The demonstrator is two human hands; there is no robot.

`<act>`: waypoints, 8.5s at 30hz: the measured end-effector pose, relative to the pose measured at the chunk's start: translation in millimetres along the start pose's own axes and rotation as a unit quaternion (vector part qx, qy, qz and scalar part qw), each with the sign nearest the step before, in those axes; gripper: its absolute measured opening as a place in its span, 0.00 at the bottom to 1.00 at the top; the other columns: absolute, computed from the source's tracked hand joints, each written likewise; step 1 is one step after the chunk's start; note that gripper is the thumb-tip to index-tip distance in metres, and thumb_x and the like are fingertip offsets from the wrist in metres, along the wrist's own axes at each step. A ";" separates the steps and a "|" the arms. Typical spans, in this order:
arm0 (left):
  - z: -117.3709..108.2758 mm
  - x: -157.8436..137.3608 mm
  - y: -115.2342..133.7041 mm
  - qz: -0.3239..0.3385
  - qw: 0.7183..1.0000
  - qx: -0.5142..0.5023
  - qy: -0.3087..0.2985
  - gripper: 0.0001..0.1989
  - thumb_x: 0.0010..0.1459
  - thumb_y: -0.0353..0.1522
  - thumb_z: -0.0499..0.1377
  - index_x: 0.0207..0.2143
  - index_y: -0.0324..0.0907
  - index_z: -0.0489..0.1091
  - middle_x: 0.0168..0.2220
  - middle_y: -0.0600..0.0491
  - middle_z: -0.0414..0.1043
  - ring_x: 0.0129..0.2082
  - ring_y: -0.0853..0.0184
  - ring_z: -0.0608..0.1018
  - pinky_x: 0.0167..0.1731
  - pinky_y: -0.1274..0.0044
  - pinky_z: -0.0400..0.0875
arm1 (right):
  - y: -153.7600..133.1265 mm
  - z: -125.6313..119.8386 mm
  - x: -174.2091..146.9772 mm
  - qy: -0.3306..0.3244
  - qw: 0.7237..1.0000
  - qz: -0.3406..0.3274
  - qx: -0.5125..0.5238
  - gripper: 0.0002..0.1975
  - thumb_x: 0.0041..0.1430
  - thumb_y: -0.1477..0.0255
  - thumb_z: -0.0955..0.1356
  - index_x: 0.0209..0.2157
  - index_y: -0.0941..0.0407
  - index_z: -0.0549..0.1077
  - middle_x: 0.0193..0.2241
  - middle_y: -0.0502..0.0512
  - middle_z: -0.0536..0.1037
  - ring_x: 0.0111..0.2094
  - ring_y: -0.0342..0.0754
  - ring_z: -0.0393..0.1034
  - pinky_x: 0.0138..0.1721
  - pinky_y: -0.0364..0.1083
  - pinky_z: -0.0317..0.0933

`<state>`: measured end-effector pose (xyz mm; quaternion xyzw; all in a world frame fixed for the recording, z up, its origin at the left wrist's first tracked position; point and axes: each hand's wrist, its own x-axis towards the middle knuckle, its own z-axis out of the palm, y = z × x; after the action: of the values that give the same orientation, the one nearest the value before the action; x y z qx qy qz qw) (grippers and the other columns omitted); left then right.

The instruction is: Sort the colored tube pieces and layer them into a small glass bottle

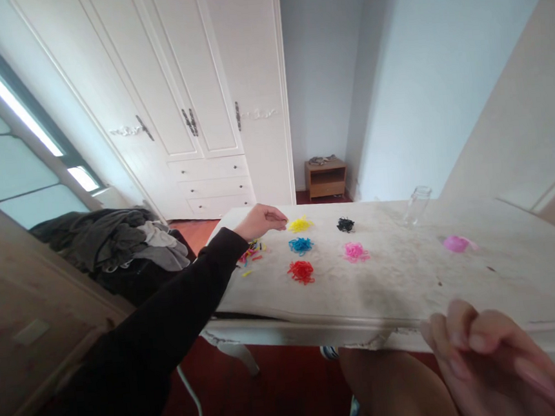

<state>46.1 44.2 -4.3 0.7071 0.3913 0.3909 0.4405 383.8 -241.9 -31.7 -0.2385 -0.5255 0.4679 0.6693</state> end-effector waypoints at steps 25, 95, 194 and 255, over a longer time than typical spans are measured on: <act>28.0 36.7 -17.9 0.066 0.979 0.074 -0.179 0.10 0.47 0.31 0.73 0.32 0.35 0.83 0.31 0.45 0.84 0.30 0.66 0.85 0.35 0.78 0.80 | 131.6 35.3 241.5 -0.145 0.848 -0.137 -0.490 0.06 0.60 0.76 0.66 0.28 0.55 0.70 0.29 0.52 0.73 0.33 0.46 0.66 0.35 0.46 0.58; 63.7 27.0 -12.6 0.106 0.993 -0.025 -0.049 0.22 0.44 0.40 0.76 0.36 0.36 0.75 0.22 0.56 0.76 0.21 0.71 0.78 0.25 0.80 0.76 | 133.9 27.1 223.1 -0.058 0.942 -0.028 -0.331 0.03 0.49 0.76 0.67 0.28 0.56 0.73 0.22 0.47 0.72 0.26 0.43 0.65 0.30 0.44 0.58; 34.9 45.9 -47.5 0.026 0.982 0.121 0.140 0.11 0.44 0.36 0.71 0.28 0.38 0.82 0.29 0.47 0.82 0.30 0.62 0.82 0.35 0.71 0.76 | 133.1 -1.0 232.0 -0.102 0.887 -0.034 -0.450 0.05 0.55 0.73 0.72 0.33 0.58 0.81 0.31 0.54 0.82 0.32 0.46 0.72 0.36 0.45 0.64; 72.5 46.2 0.5 0.023 0.984 -0.172 -0.032 0.21 0.38 0.30 0.76 0.34 0.38 0.74 0.31 0.56 0.75 0.29 0.72 0.78 0.32 0.79 0.71 | 137.2 -9.7 232.8 -0.089 0.940 0.018 -0.330 0.11 0.52 0.64 0.73 0.33 0.59 0.80 0.29 0.54 0.82 0.30 0.46 0.71 0.36 0.46 0.63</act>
<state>129.2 62.5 -16.5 0.6417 0.2879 0.4393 0.5589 343.5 25.5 -34.4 -0.4127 -0.7035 0.2997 0.4949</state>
